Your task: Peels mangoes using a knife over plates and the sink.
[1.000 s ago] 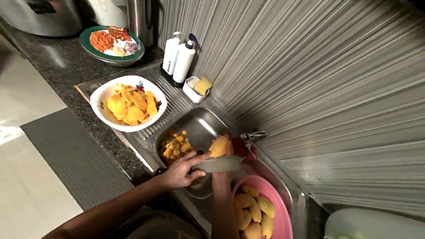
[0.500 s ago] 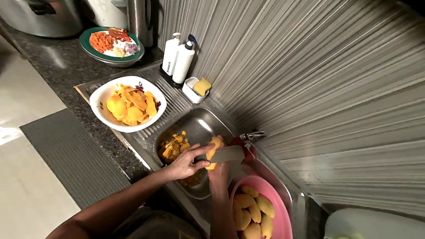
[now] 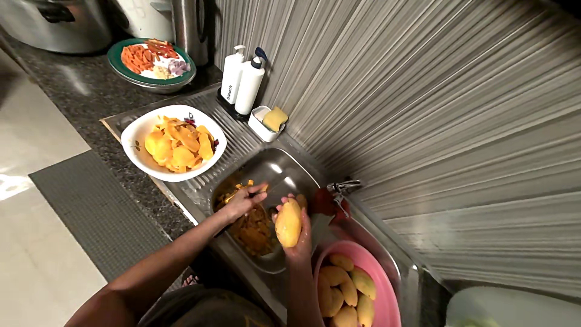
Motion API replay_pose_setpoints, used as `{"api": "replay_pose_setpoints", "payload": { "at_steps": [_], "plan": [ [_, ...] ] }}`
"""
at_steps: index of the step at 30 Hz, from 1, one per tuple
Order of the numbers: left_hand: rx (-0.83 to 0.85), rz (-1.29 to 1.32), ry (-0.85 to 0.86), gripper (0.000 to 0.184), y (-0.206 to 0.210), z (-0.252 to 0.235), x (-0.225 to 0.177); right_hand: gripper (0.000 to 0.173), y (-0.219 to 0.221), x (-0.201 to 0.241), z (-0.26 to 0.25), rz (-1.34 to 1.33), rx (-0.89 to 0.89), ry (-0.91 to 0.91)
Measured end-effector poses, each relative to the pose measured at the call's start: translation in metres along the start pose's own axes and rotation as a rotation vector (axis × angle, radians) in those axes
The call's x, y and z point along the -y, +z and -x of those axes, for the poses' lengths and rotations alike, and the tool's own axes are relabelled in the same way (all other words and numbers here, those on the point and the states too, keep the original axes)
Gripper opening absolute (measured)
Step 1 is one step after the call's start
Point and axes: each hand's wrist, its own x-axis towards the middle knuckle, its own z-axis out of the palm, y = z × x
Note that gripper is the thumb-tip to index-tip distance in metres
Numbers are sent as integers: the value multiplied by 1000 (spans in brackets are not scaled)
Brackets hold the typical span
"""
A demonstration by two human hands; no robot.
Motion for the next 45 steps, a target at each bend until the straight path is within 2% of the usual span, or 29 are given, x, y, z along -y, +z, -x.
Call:
{"api": "replay_pose_setpoints", "payload": {
  "at_steps": [2, 4, 5, 7, 8, 11, 14, 17, 19, 24, 30, 33, 35, 37, 42, 45],
  "plan": [
    [-6, -109, -128, 60, -7, -1, 9, 51, -4, 3, -5, -156, -31, -1],
    [37, -129, -189, 73, 1, 12, 8, 50, -8, 3, -11, -143, -165, -26],
    [57, -124, -166, 80, 6, 20, 6, 51, -7, 3, -14, -94, -253, -39],
    [94, -69, -9, 89, 19, 38, 2, 49, 2, 0, -19, -49, -431, -77],
    [118, -32, 112, 88, 26, 46, 2, 48, 5, -1, -20, -41, -456, -93],
    [154, -95, 439, 75, 45, 64, 5, 50, 9, -2, -19, 7, -365, -104],
    [145, -237, 550, 74, 55, 70, 6, 55, 20, 6, -21, 132, -356, 9],
    [104, -318, 533, 71, 58, 72, 4, 53, 35, 13, -20, 114, -448, 37],
    [58, -373, 522, 66, 59, 73, 5, 51, 28, 7, -17, 103, -434, -66],
    [-40, -454, 528, 57, 61, 73, 5, 49, 28, -1, -13, 181, -444, -188],
    [-128, -421, 538, 50, 61, 68, -5, 35, 28, -12, -12, 235, -464, -367],
    [-84, -326, 560, 53, 57, 64, -6, 36, 29, -12, -11, 280, -459, -390],
    [-15, -259, 521, 63, 54, 65, -9, 36, 29, -9, -10, 302, -402, -394],
    [14, -235, 488, 65, 54, 66, -12, 35, 29, -8, -10, 279, -358, -389],
    [-41, -168, 509, 55, 57, 60, -15, 31, 32, -11, -10, 295, -424, -394],
    [-14, -72, 444, 46, 49, 54, -21, 37, 26, -12, -10, 328, -444, -352]
  ]
}}
